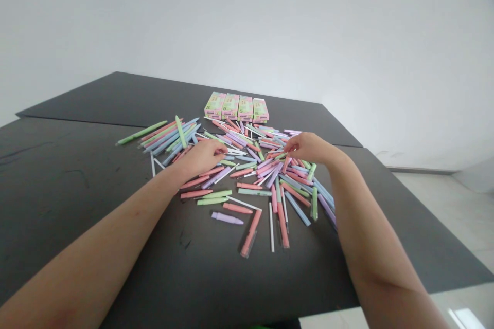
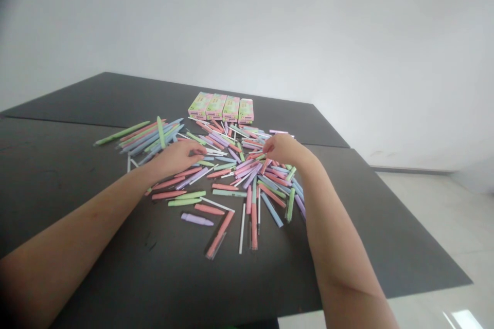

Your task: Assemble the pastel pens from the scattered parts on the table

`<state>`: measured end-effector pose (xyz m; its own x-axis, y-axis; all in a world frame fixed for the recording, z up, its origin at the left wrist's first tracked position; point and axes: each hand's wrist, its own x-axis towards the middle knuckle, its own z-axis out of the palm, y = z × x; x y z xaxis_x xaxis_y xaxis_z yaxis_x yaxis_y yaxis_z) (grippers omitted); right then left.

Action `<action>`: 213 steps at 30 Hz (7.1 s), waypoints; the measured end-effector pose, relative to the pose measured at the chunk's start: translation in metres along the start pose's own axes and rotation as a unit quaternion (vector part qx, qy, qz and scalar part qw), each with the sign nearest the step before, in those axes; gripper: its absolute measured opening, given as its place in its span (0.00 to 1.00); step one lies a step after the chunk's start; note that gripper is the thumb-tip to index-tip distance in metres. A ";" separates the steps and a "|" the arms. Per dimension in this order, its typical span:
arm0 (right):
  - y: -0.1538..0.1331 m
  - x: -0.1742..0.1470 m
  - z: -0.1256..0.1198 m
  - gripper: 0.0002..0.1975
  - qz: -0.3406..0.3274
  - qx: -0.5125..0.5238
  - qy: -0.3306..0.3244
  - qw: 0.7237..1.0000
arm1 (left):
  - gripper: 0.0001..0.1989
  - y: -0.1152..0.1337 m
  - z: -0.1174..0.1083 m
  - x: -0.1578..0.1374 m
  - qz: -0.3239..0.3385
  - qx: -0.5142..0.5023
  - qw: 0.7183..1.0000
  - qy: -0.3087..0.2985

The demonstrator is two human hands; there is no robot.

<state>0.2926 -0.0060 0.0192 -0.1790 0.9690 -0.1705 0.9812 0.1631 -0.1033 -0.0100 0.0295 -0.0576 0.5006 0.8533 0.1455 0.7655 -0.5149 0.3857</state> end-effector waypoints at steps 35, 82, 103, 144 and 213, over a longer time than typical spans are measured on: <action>-0.026 -0.004 0.015 0.07 -0.062 -0.040 -0.068 0.995 | 0.15 0.014 -0.007 -0.003 -0.010 0.004 1.000 -0.017; 0.001 -0.059 0.046 0.11 0.024 -0.012 -0.036 0.999 | 0.14 0.018 -0.001 -0.001 0.055 -0.011 0.998 0.007; -0.012 -0.056 0.012 0.18 -0.066 0.221 0.077 0.970 | 0.22 0.058 -0.004 -0.012 0.082 -0.177 0.981 -0.005; -0.027 0.009 0.061 0.16 -0.149 0.136 0.153 0.967 | 0.10 0.032 -0.009 -0.002 -0.048 -0.169 0.976 0.129; -0.072 0.000 0.082 0.08 -0.325 0.145 0.100 0.929 | 0.13 0.051 -0.015 -0.011 -0.034 -0.319 0.947 0.001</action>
<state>0.2160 -0.0328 -0.0536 -0.6813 0.7031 0.2036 0.6046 0.6973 -0.3851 0.0173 -0.0054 -0.0259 0.4577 0.8833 0.1017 0.3952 -0.3046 0.8666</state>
